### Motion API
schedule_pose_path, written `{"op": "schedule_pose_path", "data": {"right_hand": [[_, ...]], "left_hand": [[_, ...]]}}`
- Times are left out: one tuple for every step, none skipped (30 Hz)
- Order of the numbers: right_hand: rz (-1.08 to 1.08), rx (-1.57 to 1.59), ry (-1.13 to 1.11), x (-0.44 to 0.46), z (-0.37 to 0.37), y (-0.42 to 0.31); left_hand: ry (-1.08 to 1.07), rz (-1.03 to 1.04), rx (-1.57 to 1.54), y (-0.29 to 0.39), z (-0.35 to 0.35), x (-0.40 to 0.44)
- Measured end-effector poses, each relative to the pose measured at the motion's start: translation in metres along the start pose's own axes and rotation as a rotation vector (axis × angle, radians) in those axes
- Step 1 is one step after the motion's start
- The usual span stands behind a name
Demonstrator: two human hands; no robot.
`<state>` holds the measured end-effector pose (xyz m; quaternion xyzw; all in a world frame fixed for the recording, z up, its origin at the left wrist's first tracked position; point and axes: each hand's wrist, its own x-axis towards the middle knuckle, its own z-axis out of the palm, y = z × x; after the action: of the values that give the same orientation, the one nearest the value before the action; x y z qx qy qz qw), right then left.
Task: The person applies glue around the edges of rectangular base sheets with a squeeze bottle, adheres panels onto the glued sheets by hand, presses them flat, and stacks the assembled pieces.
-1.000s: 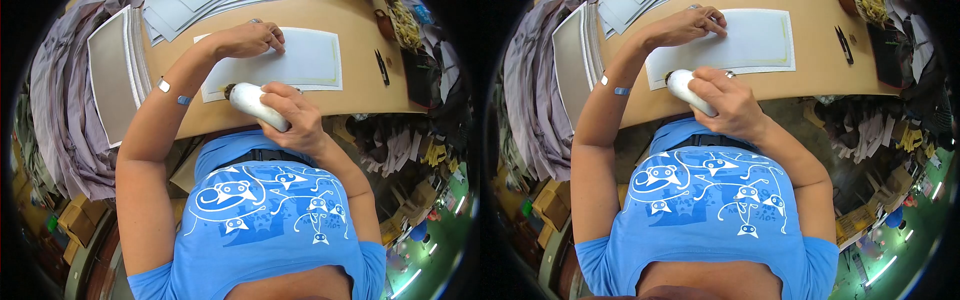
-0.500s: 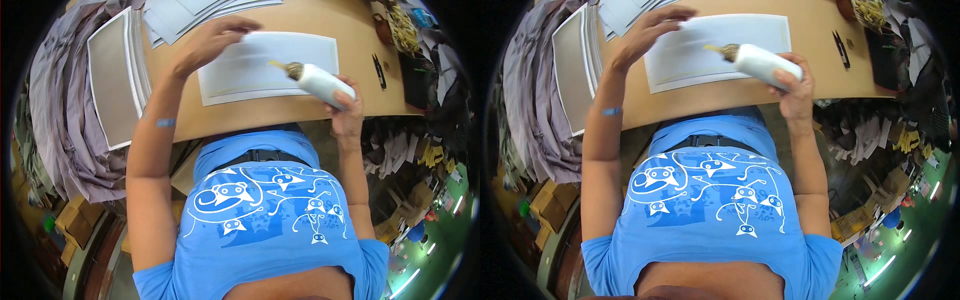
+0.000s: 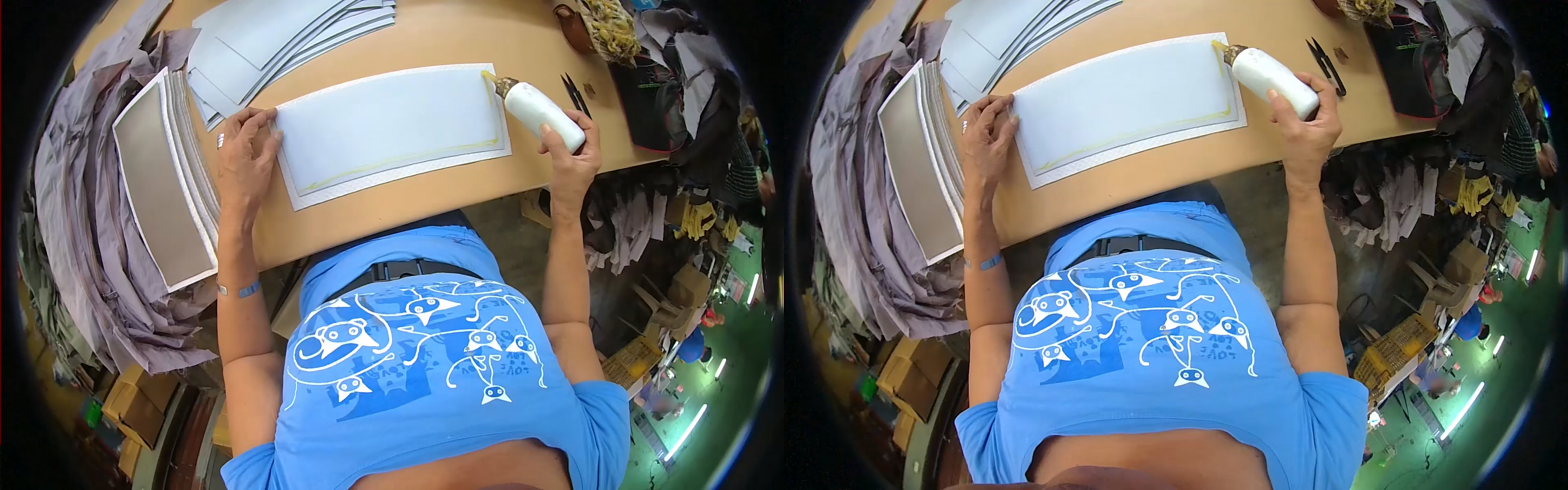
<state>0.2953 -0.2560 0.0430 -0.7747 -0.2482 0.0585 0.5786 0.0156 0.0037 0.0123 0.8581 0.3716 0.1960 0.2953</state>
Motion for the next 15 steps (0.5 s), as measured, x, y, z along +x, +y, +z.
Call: {"op": "schedule_pose_path", "data": {"right_hand": [[-0.038, -0.077, -0.004, 0.0, 0.001, 0.0], [-0.098, -0.119, -0.013, -0.002, 0.004, -0.002], [-0.157, -0.161, -0.023, -0.006, 0.01, -0.01], [-0.216, -0.203, -0.033, -0.01, 0.018, -0.015], [-0.261, -0.195, -0.068, -0.014, 0.023, -0.014], [-0.307, -0.216, -0.072, -0.014, 0.026, -0.016], [-0.354, -0.236, -0.076, -0.014, 0.028, -0.019], [-0.401, -0.255, -0.082, -0.014, 0.029, -0.02], [-0.373, -0.27, -0.067, -0.013, 0.027, -0.019], [-0.345, -0.286, -0.052, -0.01, 0.021, -0.017], [-0.318, -0.302, -0.037, -0.008, 0.018, -0.016], [-0.318, -0.308, -0.04, -0.008, 0.017, -0.017], [-0.319, -0.315, -0.043, -0.008, 0.017, -0.019], [-0.319, -0.321, -0.046, -0.008, 0.016, -0.02], [-0.342, -0.312, -0.064, -0.01, 0.019, -0.021]], "left_hand": [[0.005, 0.007, 0.014, 0.001, 0.0, 0.0], [0.007, 0.003, 0.013, 0.002, 0.0, 0.0], [0.009, -0.001, 0.013, 0.002, 0.0, 0.0], [0.011, -0.006, 0.012, 0.001, 0.0, 0.0], [0.013, 0.002, 0.003, 0.001, 0.0, -0.001], [0.015, 0.01, -0.007, 0.001, 0.0, 0.0], [0.019, 0.018, -0.015, 0.001, 0.0, 0.0], [0.016, 0.016, -0.016, 0.001, -0.001, 0.0], [0.013, 0.013, -0.017, 0.002, -0.001, 0.0], [0.011, 0.009, -0.017, 0.002, -0.001, 0.0], [0.005, 0.002, -0.03, 0.001, -0.001, 0.0], [-0.001, -0.004, -0.044, 0.001, -0.001, -0.001], [-0.007, -0.009, -0.058, 0.0, -0.001, -0.001], [-0.015, -0.007, -0.062, 0.001, -0.002, -0.001], [-0.023, -0.004, -0.066, 0.001, -0.003, -0.001]]}}
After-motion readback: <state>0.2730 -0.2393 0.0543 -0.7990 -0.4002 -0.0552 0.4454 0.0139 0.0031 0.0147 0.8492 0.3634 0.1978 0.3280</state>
